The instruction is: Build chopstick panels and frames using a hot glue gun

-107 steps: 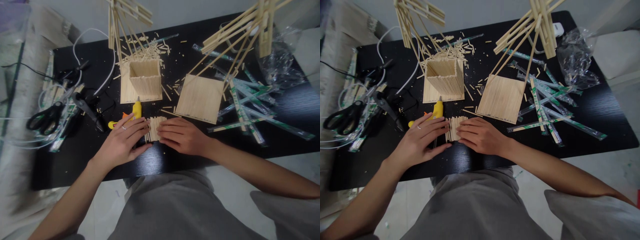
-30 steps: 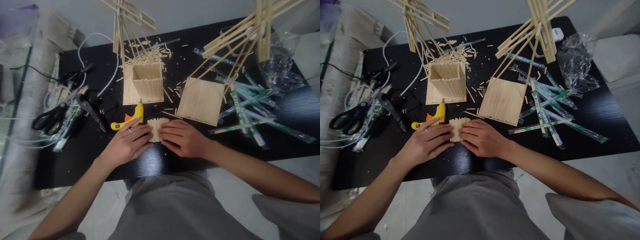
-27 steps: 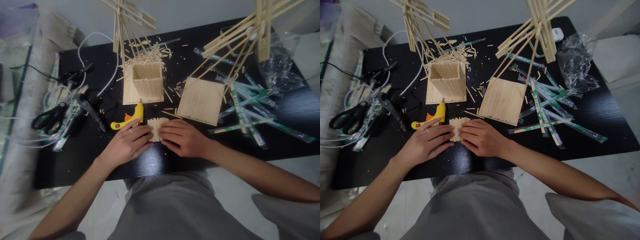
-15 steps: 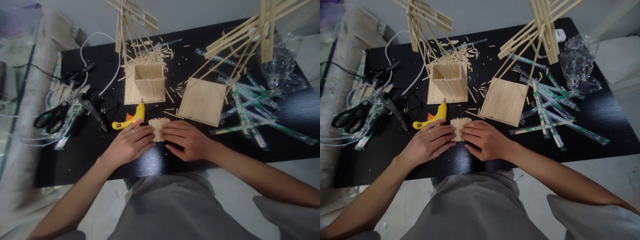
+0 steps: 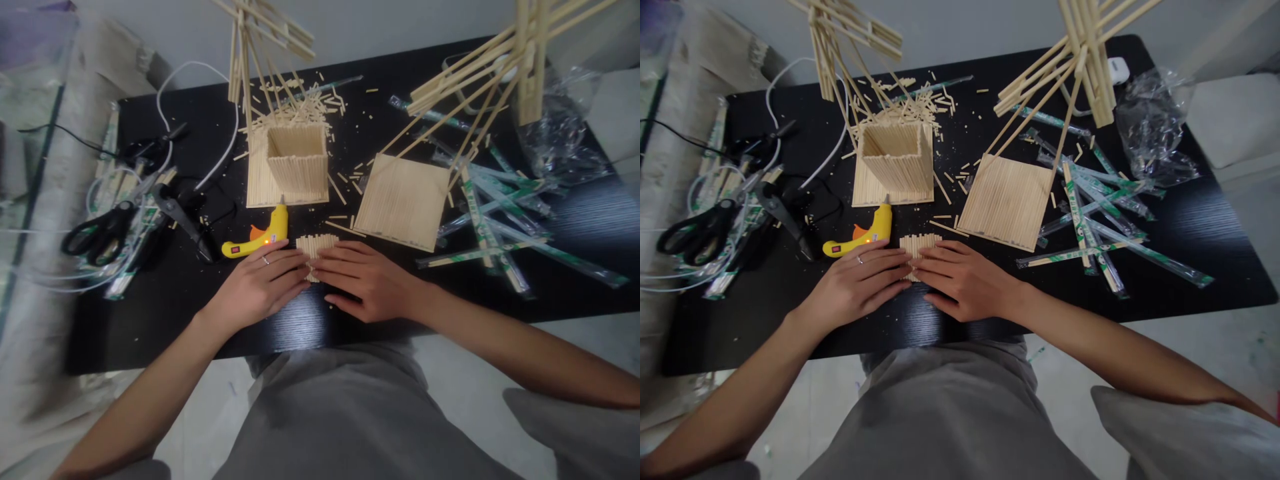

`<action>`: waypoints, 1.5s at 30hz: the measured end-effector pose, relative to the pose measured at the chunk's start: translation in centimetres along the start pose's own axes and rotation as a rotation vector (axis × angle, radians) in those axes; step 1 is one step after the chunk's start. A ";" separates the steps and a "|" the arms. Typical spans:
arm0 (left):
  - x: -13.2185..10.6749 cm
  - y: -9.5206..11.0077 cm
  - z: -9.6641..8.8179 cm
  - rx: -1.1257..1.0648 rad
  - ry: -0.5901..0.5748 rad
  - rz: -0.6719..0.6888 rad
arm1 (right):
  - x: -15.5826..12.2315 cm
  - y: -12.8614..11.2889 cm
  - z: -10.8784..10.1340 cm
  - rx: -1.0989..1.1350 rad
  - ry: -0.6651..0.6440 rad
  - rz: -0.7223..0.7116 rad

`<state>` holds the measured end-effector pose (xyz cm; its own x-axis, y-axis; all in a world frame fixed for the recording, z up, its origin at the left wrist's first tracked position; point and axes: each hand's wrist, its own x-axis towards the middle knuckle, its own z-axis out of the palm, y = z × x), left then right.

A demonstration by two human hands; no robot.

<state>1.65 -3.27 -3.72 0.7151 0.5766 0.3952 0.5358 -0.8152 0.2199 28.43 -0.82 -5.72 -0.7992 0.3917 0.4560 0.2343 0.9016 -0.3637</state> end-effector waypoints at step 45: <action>1.5 0.7 1.0 0.010 -0.021 -0.076 | -0.3 0.9 -0.6 0.005 0.104 0.127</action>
<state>3.60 -2.89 -3.88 0.6814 0.6381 0.3585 0.5935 -0.7683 0.2395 29.22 -0.05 -5.67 -0.7017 0.5198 0.4873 0.3268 0.8426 -0.4281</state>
